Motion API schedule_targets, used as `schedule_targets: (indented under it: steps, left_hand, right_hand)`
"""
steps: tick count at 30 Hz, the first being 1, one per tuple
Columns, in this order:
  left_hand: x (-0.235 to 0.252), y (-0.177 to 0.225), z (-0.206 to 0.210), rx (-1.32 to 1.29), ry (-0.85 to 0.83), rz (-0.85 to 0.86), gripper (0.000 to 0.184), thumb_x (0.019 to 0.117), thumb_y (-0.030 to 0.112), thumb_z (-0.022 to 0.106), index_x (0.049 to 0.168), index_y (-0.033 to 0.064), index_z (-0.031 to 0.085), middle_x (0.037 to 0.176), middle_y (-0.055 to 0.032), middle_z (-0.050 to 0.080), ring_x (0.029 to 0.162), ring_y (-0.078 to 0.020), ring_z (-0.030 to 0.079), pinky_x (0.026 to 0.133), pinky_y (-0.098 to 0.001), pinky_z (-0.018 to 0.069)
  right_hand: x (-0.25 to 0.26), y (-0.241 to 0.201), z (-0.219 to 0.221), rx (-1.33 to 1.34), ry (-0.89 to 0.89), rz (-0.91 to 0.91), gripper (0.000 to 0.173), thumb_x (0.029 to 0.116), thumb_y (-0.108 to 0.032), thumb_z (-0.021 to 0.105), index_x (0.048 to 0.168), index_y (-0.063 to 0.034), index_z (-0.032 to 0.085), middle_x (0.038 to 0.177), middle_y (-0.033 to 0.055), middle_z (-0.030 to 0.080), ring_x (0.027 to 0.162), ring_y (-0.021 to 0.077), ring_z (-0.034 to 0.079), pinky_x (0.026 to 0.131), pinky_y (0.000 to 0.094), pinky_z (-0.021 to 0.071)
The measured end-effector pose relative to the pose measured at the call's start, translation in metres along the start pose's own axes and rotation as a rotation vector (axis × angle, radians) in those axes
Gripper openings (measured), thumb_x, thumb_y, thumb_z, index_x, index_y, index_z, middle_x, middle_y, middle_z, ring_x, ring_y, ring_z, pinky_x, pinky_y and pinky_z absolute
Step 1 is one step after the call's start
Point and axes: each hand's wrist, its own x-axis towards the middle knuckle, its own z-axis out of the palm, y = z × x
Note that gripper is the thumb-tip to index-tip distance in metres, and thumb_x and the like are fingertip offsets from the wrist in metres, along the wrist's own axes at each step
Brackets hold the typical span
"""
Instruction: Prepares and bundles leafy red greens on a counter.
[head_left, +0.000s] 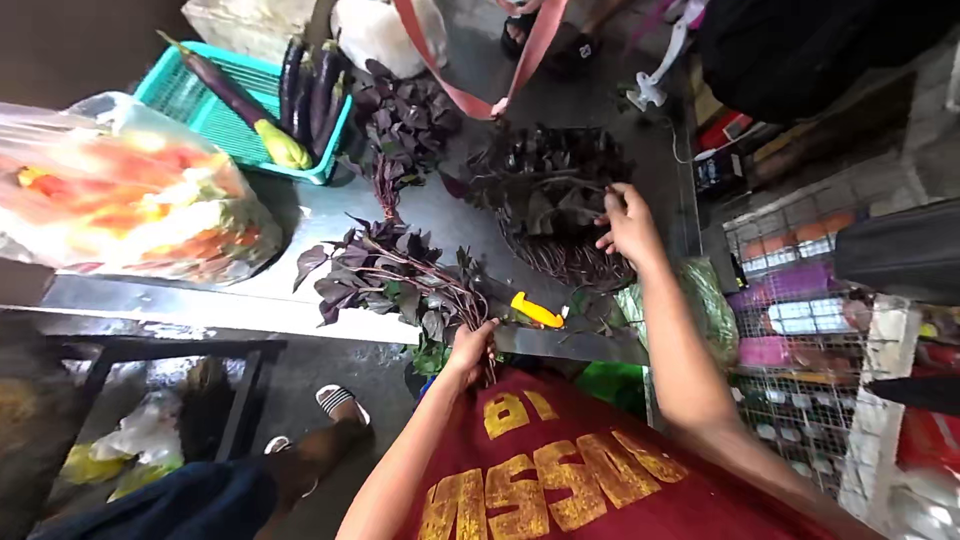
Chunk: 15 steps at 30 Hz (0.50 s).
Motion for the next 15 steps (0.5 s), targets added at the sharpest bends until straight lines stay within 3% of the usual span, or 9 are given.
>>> schedule_targets:
  steps: [3,5,9,12,15]
  left_hand:
    - [-0.002,0.006,0.009,-0.001,-0.021,-0.008,0.013,0.1017,0.017,0.061,0.097,0.0091,0.052,0.057,0.0029,0.045,0.043,-0.0086,0.048,0.044,-0.0256,0.0492]
    - [-0.009,0.011,0.016,-0.014,-0.028,-0.028,0.012,0.102,0.017,0.061,0.096,0.0098,0.053,0.057,0.003,0.045,0.043,-0.0078,0.048,0.044,-0.0241,0.0491]
    - [-0.026,0.013,0.025,-0.076,-0.052,-0.026,0.008,0.1029,0.017,0.06,0.1,0.0118,0.054,0.059,0.0032,0.049,0.046,-0.0066,0.049,0.046,-0.022,0.0488]
    - [-0.029,0.005,0.03,-0.172,-0.122,0.021,0.005,0.1032,0.017,0.058,0.104,0.0142,0.054,0.064,0.0041,0.052,0.051,-0.006,0.051,0.051,-0.0227,0.0495]
    - [-0.032,0.0,0.034,-0.231,-0.183,0.062,0.006,0.1041,0.018,0.054,0.11,0.0162,0.052,0.07,0.0055,0.056,0.058,-0.0053,0.055,0.056,-0.0223,0.051]
  right_hand:
    - [-0.017,0.062,0.009,-0.16,-0.157,0.153,0.05,0.1105,-0.041,0.044,0.138,0.0005,0.053,0.103,0.0218,0.069,0.072,0.0264,0.062,0.066,0.0446,0.0514]
    - [-0.035,0.096,0.014,-0.187,-0.224,0.097,0.044,0.1101,-0.04,0.046,0.125,-0.0016,0.06,0.09,0.0155,0.067,0.065,0.0214,0.056,0.059,0.0404,0.0464]
    - [-0.077,0.066,0.006,-0.182,-0.234,-0.154,0.032,0.111,-0.024,0.046,0.125,-0.0007,0.063,0.098,0.0141,0.068,0.077,0.0199,0.062,0.072,0.0399,0.0532]
    - [-0.096,0.03,0.001,-0.109,-0.135,-0.394,0.026,0.1086,-0.02,0.05,0.12,-0.0016,0.065,0.089,0.0044,0.067,0.067,0.0059,0.057,0.064,0.0244,0.0501]
    - [-0.102,0.002,0.012,0.144,-0.096,-0.576,0.019,0.106,-0.013,0.051,0.117,-0.0029,0.063,0.089,-0.0074,0.067,0.064,-0.0056,0.055,0.06,0.0128,0.0486]
